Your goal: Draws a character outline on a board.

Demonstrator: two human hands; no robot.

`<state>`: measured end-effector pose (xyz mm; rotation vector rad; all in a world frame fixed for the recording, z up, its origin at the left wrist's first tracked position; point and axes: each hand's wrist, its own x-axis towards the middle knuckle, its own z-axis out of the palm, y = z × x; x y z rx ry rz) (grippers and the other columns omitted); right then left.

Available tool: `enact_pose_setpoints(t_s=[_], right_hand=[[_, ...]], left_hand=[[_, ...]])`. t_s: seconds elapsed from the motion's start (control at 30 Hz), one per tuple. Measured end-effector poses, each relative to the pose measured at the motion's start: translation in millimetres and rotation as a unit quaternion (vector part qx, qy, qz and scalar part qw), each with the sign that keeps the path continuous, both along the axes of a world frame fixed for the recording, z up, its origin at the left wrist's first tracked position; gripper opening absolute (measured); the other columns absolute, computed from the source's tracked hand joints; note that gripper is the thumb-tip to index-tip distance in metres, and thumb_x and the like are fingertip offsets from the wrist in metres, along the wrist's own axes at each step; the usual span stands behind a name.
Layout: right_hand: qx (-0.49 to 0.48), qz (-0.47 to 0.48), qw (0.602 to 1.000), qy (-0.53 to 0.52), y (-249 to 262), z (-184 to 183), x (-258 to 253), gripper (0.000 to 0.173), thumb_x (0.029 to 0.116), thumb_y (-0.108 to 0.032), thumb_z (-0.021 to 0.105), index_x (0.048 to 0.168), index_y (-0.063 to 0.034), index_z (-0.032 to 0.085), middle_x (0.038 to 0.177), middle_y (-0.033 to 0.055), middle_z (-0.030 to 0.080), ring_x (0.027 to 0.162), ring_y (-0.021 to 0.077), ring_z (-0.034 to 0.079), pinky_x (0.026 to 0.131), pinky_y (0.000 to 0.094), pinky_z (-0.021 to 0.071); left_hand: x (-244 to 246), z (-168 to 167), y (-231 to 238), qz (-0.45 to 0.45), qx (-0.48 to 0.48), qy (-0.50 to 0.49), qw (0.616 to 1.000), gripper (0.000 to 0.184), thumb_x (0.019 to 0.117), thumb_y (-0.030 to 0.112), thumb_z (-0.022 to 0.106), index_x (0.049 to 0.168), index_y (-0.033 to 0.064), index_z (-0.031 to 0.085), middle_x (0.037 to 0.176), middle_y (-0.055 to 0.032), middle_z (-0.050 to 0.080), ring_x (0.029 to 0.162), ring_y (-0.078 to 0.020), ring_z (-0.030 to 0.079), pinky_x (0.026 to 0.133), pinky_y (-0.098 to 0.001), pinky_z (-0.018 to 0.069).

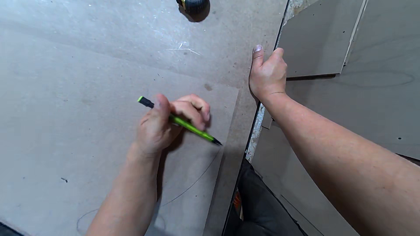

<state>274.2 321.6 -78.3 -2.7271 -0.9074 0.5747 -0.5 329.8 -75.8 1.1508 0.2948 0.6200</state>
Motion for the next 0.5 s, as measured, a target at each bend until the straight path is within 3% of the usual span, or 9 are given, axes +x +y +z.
enact_pose_setpoints(t_s=[0.03, 0.1, 0.13, 0.2, 0.27, 0.37, 0.5], right_hand=[[0.002, 0.000, 1.000, 0.001, -0.1, -0.2, 0.2, 0.058, 0.1059, -0.060, 0.036, 0.121, -0.0056, 0.051, 0.089, 0.0106, 0.067, 0.087, 0.0276, 0.072, 0.074, 0.0476, 0.0566], [0.001, 0.002, 1.000, 0.001, -0.1, -0.4, 0.6, 0.058, 0.1060, -0.060, 0.035, 0.120, -0.0060, 0.051, 0.087, 0.0100, 0.067, 0.087, 0.0276, 0.071, 0.073, 0.0474, 0.0563], [0.001, 0.002, 1.000, 0.002, -0.1, -0.3, 0.8, 0.059, 0.1059, -0.060, 0.035, 0.121, -0.0059, 0.051, 0.088, 0.0102, 0.067, 0.087, 0.0276, 0.072, 0.073, 0.0476, 0.0563], [-0.001, 0.003, 1.000, 0.003, 0.0, -0.2, 0.8, 0.060, 0.1058, -0.061, 0.034, 0.122, -0.0058, 0.051, 0.088, 0.0104, 0.066, 0.087, 0.0273, 0.071, 0.074, 0.0478, 0.0563], [0.002, 0.004, 1.000, 0.003, -0.3, -1.0, 0.7, 0.059, 0.1058, -0.060, 0.035, 0.122, -0.0053, 0.051, 0.088, 0.0108, 0.067, 0.087, 0.0277, 0.071, 0.074, 0.0478, 0.0564], [0.005, 0.003, 1.000, 0.002, 0.2, -1.9, 0.8, 0.059, 0.1056, -0.061, 0.035, 0.121, -0.0061, 0.051, 0.087, 0.0101, 0.066, 0.086, 0.0273, 0.071, 0.072, 0.0472, 0.0564], [0.004, 0.001, 1.000, 0.002, 0.2, -1.5, 0.5, 0.058, 0.1058, -0.060, 0.035, 0.120, -0.0064, 0.052, 0.086, 0.0094, 0.066, 0.085, 0.0264, 0.071, 0.072, 0.0468, 0.0562]], left_hand=[[-0.7, -1.0, -1.2, -0.005, 0.011, 0.033, 0.999, 0.088, 0.1046, 0.066, 0.009, 0.092, 0.0043, 0.071, 0.098, -0.0092, 0.070, 0.089, -0.0197, 0.068, 0.080, -0.0349, 0.0589], [-0.4, -0.4, -4.2, -0.002, 0.027, 0.068, 0.997, 0.077, 0.1079, 0.060, 0.022, 0.100, 0.0035, 0.074, 0.084, -0.0064, 0.073, 0.069, -0.0135, 0.069, 0.061, -0.0272, 0.0597], [-0.7, 0.7, -3.8, -0.009, 0.042, 0.080, 0.996, 0.065, 0.1096, 0.053, 0.034, 0.103, 0.0024, 0.075, 0.083, -0.0063, 0.074, 0.067, -0.0141, 0.070, 0.059, -0.0283, 0.0617], [-1.4, 4.5, 0.2, -0.042, 0.081, 0.107, 0.990, 0.033, 0.1045, 0.032, 0.061, 0.109, 0.0017, 0.075, 0.091, -0.0059, 0.077, 0.077, -0.0165, 0.075, 0.070, -0.0326, 0.0668], [-0.2, 5.5, 0.6, -0.056, 0.121, 0.139, 0.981, 0.019, 0.0929, 0.017, 0.076, 0.108, 0.0044, 0.075, 0.089, -0.0011, 0.076, 0.073, -0.0104, 0.071, 0.062, -0.0257, 0.0628], [2.6, 4.0, -3.4, -0.057, 0.173, 0.176, 0.967, 0.012, 0.0870, 0.012, 0.074, 0.099, 0.0095, 0.074, 0.082, 0.0043, 0.072, 0.062, -0.0039, 0.063, 0.050, -0.0204, 0.0543], [4.9, 4.1, -5.8, -0.046, 0.192, 0.185, 0.963, 0.009, 0.0879, 0.011, 0.073, 0.096, 0.0099, 0.075, 0.086, 0.0038, 0.073, 0.063, -0.0030, 0.064, 0.051, -0.0197, 0.0547]])
